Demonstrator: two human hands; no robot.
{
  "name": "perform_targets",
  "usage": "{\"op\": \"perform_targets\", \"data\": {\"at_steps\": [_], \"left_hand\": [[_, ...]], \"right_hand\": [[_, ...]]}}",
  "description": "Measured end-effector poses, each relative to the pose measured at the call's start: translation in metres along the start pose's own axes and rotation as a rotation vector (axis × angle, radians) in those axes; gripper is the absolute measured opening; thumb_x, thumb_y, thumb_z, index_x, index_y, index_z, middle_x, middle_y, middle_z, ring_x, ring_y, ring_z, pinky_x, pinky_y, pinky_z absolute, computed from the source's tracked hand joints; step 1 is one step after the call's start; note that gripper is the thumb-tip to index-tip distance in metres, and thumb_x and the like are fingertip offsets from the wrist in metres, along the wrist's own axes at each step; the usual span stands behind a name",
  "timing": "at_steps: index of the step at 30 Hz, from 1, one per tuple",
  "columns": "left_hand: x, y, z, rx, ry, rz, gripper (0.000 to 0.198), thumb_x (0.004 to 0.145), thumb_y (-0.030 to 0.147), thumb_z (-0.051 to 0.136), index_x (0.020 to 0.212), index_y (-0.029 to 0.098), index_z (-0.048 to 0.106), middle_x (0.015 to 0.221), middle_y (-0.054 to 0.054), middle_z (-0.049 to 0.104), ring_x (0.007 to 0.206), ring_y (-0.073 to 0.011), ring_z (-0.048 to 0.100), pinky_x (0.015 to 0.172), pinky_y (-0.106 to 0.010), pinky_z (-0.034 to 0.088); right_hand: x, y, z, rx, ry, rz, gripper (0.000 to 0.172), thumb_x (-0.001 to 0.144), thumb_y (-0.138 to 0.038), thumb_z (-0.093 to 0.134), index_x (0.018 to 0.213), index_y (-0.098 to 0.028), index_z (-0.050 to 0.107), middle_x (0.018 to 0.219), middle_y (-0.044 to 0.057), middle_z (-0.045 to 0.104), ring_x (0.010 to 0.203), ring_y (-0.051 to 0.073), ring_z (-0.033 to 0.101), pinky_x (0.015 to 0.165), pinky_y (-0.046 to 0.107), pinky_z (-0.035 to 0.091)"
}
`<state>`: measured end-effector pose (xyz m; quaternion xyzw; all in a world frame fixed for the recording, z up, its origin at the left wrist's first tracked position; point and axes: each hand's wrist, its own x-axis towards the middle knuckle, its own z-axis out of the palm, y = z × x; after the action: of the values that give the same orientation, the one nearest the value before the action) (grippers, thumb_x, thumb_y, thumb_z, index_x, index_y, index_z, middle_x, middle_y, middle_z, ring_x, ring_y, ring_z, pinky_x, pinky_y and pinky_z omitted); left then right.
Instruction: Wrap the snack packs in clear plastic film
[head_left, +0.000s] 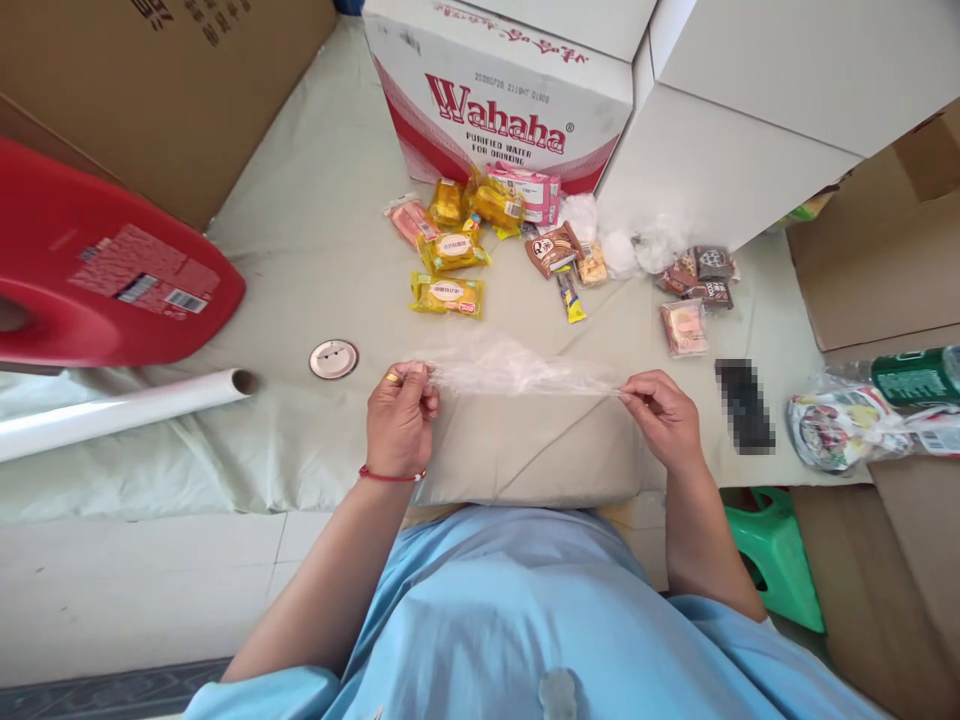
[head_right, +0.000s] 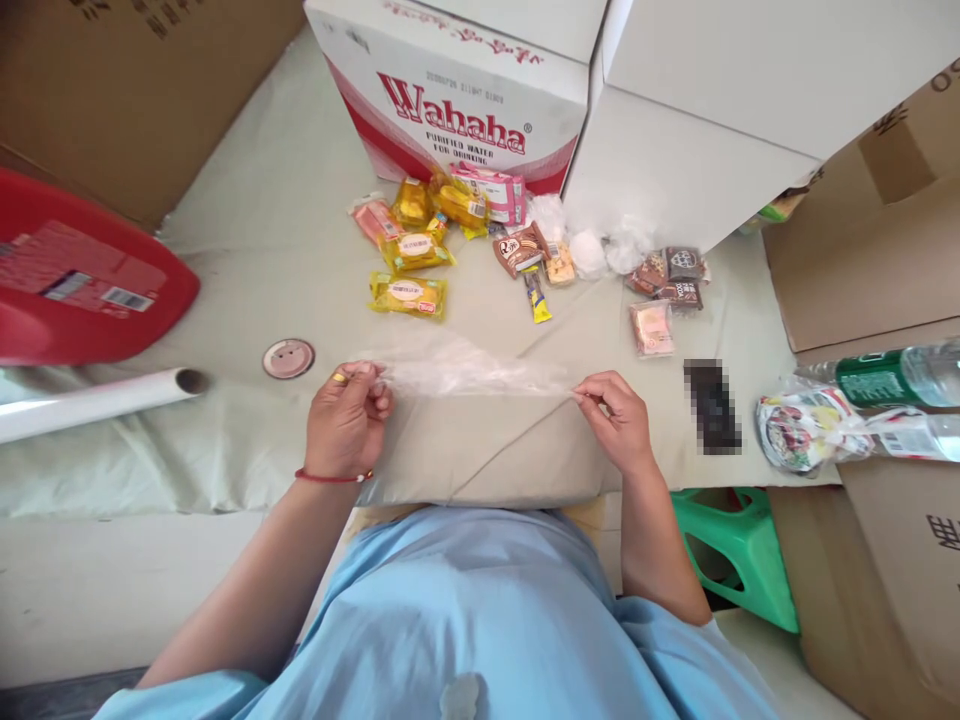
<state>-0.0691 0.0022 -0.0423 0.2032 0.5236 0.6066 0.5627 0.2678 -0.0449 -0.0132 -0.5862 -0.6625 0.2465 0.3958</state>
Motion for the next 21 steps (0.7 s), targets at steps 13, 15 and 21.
{"op": "perform_targets", "data": {"at_steps": [13, 15, 21], "left_hand": [[-0.014, 0.012, -0.011, 0.094, -0.075, -0.030, 0.041, 0.069, 0.043, 0.090, 0.078, 0.019, 0.058, 0.076, 0.002, 0.066, 0.070, -0.0127, 0.067, 0.054, -0.019, 0.044], [-0.013, 0.019, -0.006, 0.009, -0.116, -0.071, 0.040, 0.074, 0.049, 0.086, 0.080, 0.020, 0.059, 0.082, 0.000, 0.068, 0.077, -0.0161, 0.071, 0.055, -0.021, 0.049], [-0.015, 0.016, 0.005, -0.063, -0.120, -0.068, 0.049, 0.080, 0.066, 0.074, 0.103, 0.026, 0.058, 0.117, -0.005, 0.065, 0.107, -0.0231, 0.069, 0.085, -0.040, 0.064]], "right_hand": [[0.003, -0.024, 0.032, -0.329, -0.265, -0.321, 0.056, 0.092, -0.051, 0.071, 0.142, -0.028, 0.059, 0.157, 0.014, 0.046, 0.151, 0.037, 0.034, 0.123, 0.062, 0.033], [0.009, -0.035, 0.055, -0.229, -0.310, -0.354, 0.028, 0.099, -0.042, 0.063, 0.121, -0.028, 0.071, 0.145, 0.012, 0.059, 0.147, 0.033, 0.041, 0.121, 0.058, 0.037], [0.014, -0.052, 0.098, 0.500, -0.237, 0.222, 0.035, 0.097, -0.057, 0.060, 0.093, -0.023, 0.069, 0.085, 0.004, 0.073, 0.076, 0.018, 0.070, 0.069, 0.033, 0.061]]}}
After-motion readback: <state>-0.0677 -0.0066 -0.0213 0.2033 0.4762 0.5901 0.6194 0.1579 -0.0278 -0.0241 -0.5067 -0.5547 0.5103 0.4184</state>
